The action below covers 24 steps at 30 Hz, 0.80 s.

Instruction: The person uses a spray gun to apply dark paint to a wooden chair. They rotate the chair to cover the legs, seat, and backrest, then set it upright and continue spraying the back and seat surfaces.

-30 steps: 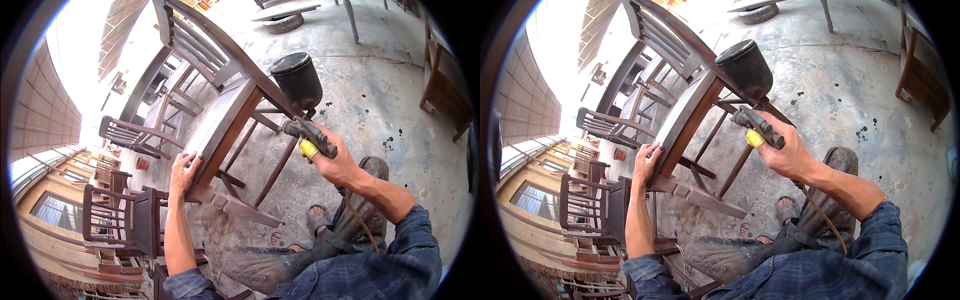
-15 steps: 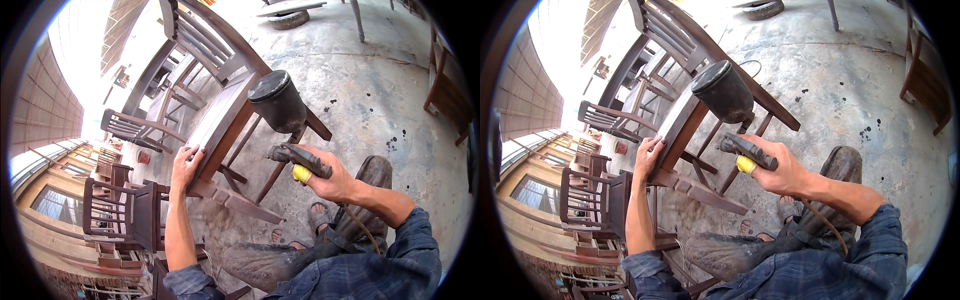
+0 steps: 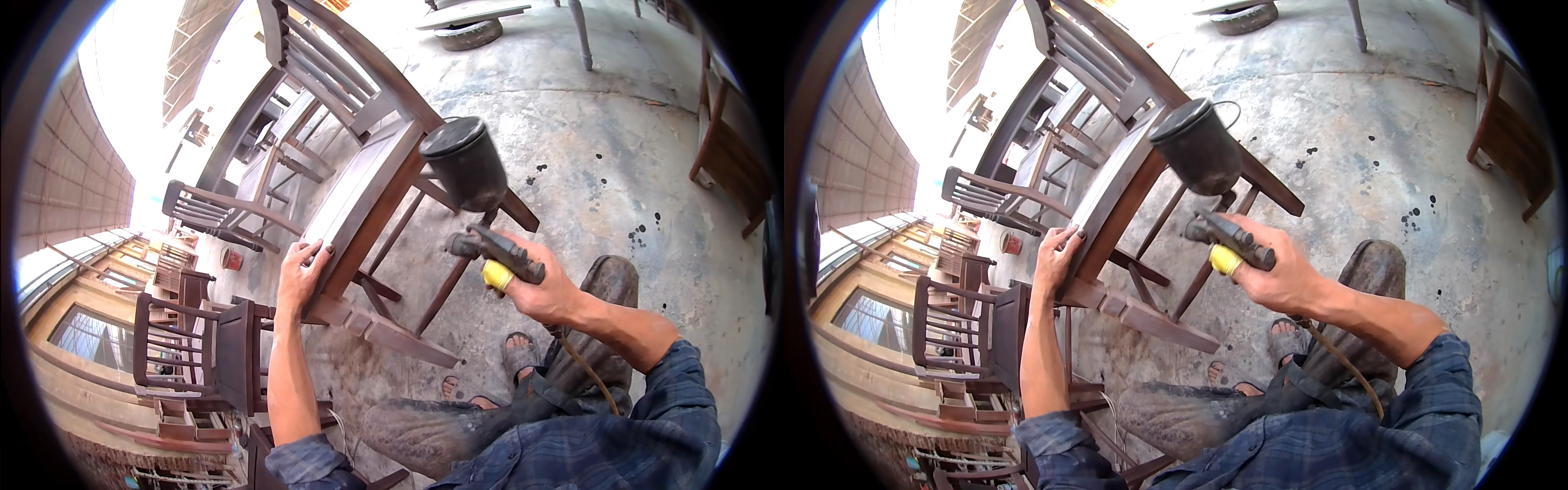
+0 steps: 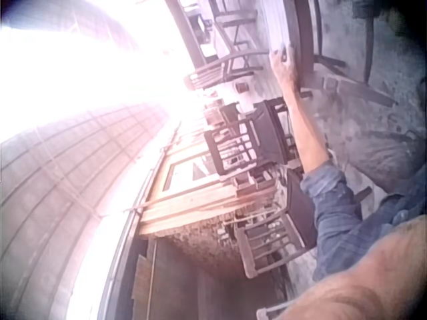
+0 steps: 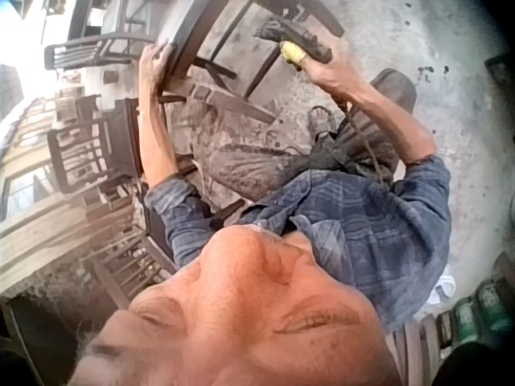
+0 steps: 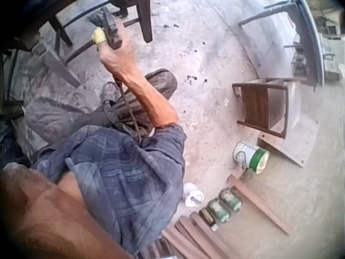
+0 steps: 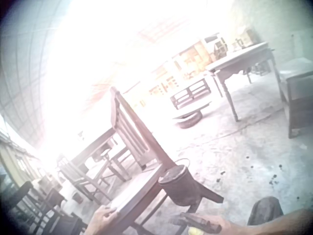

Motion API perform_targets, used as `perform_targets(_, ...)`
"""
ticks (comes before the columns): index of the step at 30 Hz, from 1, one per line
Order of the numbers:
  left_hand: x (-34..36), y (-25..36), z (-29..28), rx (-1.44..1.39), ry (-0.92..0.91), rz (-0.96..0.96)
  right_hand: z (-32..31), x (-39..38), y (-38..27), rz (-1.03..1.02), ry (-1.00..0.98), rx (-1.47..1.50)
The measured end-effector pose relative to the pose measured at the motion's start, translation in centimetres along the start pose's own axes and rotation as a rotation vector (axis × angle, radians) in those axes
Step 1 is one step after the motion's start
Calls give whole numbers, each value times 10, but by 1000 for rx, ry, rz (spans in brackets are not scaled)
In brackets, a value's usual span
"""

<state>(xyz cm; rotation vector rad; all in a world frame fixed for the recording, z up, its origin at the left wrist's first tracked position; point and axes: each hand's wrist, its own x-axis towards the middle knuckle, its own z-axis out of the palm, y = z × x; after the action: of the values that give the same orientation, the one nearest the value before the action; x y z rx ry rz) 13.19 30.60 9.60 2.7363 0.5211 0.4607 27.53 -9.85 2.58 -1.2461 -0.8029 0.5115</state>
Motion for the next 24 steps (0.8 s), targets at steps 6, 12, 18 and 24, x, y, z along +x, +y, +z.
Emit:
perform_targets(6, -1, 3, 1, -20, 2, -1, -1, 9, 5, -112, 67, -7)
perform_targets(12, 0, 2, 1, -6, 0, 1, -25, 39, 5, -137, 287, -34)
perform_targets(18, 0, 4, 1, -9, 9, -2, -36, 63, 11, -182, 335, -94)
perform_targets(24, -1, 11, -1, -8, 1, -17, -33, 65, 11, -129, 266, -86)
